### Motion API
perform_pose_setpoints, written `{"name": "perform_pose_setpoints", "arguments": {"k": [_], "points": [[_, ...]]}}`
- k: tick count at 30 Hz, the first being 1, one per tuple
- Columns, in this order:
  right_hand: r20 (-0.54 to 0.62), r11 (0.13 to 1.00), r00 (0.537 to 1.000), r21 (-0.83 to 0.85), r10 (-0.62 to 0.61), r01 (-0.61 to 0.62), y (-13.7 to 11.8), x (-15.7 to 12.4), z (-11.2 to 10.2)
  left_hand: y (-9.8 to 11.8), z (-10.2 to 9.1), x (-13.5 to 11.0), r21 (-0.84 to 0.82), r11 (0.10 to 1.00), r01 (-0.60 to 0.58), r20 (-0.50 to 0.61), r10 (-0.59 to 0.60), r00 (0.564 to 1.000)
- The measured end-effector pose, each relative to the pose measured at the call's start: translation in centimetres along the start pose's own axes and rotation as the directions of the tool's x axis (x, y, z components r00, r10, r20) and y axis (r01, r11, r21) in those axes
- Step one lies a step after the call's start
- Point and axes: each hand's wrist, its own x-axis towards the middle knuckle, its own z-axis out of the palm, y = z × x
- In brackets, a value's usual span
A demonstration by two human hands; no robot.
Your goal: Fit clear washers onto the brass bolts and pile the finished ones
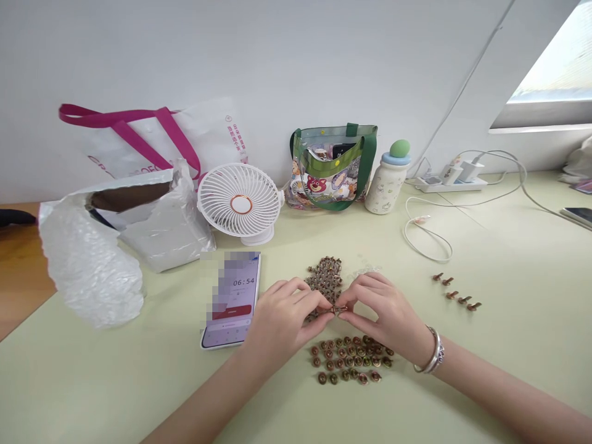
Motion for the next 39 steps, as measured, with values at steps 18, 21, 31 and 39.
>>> {"name": "perform_pose_setpoints", "arguments": {"k": [18,21,31,39], "points": [[0.090,0.997,0.993,0.036,0.070,-0.074,-0.30,0.15,-0.60,0.46,-0.04,0.03,0.035,0.999,-0.036,-0.083,0.039,0.996],[0.095,0.994,0.992,0.055,0.086,-0.091,-0.12,0.21,-0.49,0.30,0.09,0.01,0.024,0.999,-0.032,-0.063,0.034,0.997],[0.156,0.930,0.967,0.279,0.203,-0.241,-0.03,0.36,-0.54,0.15,0.14,0.05,-0.037,0.999,0.000,-0.054,-0.002,0.999],[0.119,0.976,0.983,0.155,0.138,-0.155,0.28,0.43,-0.57,0.27,0.16,0.07,-0.060,0.998,0.014,-0.055,-0.017,0.998]]}}
